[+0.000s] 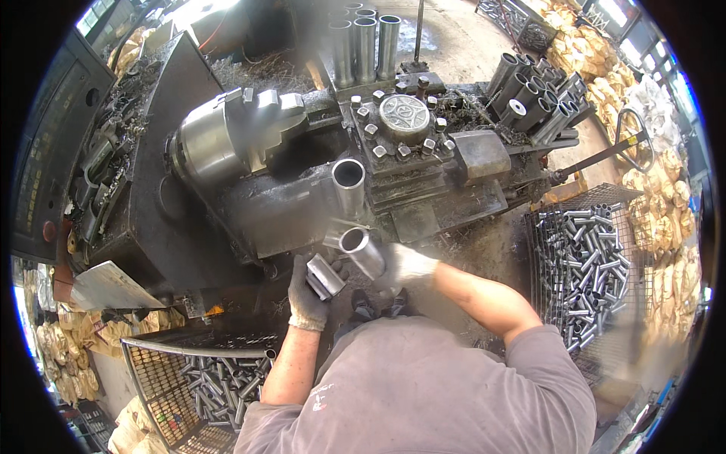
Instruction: The person repeatedly picks metal tubes from a wire basket, inserts them into a lathe chuck, operates the machine, removes the processed tubes, and places them into a second basket. The cycle continues throughout the clip.
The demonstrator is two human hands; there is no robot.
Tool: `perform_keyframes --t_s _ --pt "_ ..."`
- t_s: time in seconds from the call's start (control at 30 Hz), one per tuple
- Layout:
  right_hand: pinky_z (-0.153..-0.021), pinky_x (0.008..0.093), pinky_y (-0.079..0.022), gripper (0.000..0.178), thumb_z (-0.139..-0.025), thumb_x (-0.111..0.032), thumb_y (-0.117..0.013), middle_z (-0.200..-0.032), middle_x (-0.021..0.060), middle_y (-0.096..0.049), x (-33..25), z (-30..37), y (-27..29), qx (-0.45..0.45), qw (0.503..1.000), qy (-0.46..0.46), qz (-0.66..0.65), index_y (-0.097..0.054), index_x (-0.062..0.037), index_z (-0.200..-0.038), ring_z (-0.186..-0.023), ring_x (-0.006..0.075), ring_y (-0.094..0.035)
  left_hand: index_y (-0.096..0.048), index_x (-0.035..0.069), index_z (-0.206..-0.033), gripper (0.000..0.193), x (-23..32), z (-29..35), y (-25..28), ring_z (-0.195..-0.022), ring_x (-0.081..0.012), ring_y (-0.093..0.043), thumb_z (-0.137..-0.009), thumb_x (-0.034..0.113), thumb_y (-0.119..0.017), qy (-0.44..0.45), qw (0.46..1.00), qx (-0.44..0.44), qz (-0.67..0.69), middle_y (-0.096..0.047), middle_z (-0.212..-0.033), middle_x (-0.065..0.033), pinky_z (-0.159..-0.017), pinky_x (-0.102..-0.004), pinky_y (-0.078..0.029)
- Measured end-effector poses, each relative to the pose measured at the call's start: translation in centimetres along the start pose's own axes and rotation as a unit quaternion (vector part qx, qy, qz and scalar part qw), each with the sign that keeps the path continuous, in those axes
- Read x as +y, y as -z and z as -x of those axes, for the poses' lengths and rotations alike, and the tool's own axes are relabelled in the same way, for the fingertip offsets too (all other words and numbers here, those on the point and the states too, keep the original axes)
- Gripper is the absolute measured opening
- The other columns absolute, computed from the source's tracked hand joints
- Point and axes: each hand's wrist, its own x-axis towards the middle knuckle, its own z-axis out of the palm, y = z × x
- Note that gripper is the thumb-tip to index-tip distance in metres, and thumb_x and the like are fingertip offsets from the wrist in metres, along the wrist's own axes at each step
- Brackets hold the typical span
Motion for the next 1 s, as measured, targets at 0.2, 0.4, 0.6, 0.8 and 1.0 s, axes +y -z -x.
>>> perform_keyframes --t_s 0.2,0.4,0.6,0.8,1.0 --pt "-0.081 0.0404 -0.064 0.029 -0.088 -0.024 -0.083 -0.099 0.0192 -0.079 2.8 3.0 6.5 0.368 0.918 0.131 0.070 -0.074 -0.0062 -0.109 -0.095 0.0264 -0.080 -0.053 0.011 -0.149 0.062 0.7 -5.7 -7.1 -0.105 -0.0312 -0.075 -0.096 0.025 -0.082 -0.325 0.711 0.010 -0.624 -0.075 -0.123 -0.0144 -0.089 -0.0426 -0.062" --pt "-0.074 0.0460 -0.063 0.035 -0.082 -0.025 -0.083 -0.086 0.0173 -0.076 3.8 6.9 6.2 0.358 0.882 -0.033 0.305 -0.070 -0.0036 -0.107 -0.080 0.0382 -0.077 -0.065 0.006 -0.135 0.071 2.0 -10.0 -13.3 -0.103 -0.0167 -0.073 -0.077 0.028 -0.099 -0.355 0.586 0.046 -0.727 -0.078 -0.117 -0.0096 -0.091 -0.0348 -0.060" --pt "-0.084 0.0506 -0.061 0.043 -0.084 -0.024 -0.080 -0.113 0.0194 -0.071 -0.8 4.3 -1.7 0.256 0.889 0.235 0.298 -0.071 -0.0083 -0.124 -0.102 0.0385 -0.073 -0.059 0.003 -0.140 0.057 8.2 -8.4 -6.3 -0.110 -0.0253 -0.071 -0.101 0.040 -0.075 -0.241 0.845 0.065 -0.472 -0.071 -0.120 -0.0126 -0.094 -0.0395 -0.060" --pt "-0.074 0.0492 -0.063 0.027 -0.090 -0.019 -0.073 -0.096 0.0170 -0.076 -1.3 -9.1 -2.1 0.191 0.908 0.094 0.360 -0.069 -0.0068 -0.113 -0.088 0.0377 -0.077 -0.065 0.007 -0.137 0.081 9.1 -4.9 -3.6 -0.108 -0.0345 -0.071 -0.098 0.077 -0.058 -0.137 0.986 -0.085 -0.050 -0.073 -0.123 -0.0136 -0.094 -0.0542 -0.060" --pt "-0.083 0.0363 -0.060 0.044 -0.096 -0.033 -0.075 -0.098 0.0104 -0.079 -8.5 -4.4 2.6 0.160 0.970 0.091 -0.157 -0.072 0.0020 -0.122 -0.088 0.0179 -0.074 -0.064 0.004 -0.137 0.089 7.3 -5.8 -0.5 -0.116 -0.0383 -0.069 -0.096 0.082 -0.054 -0.131 0.989 -0.036 -0.059 -0.071 -0.130 -0.0184 -0.102 -0.0567 -0.057"
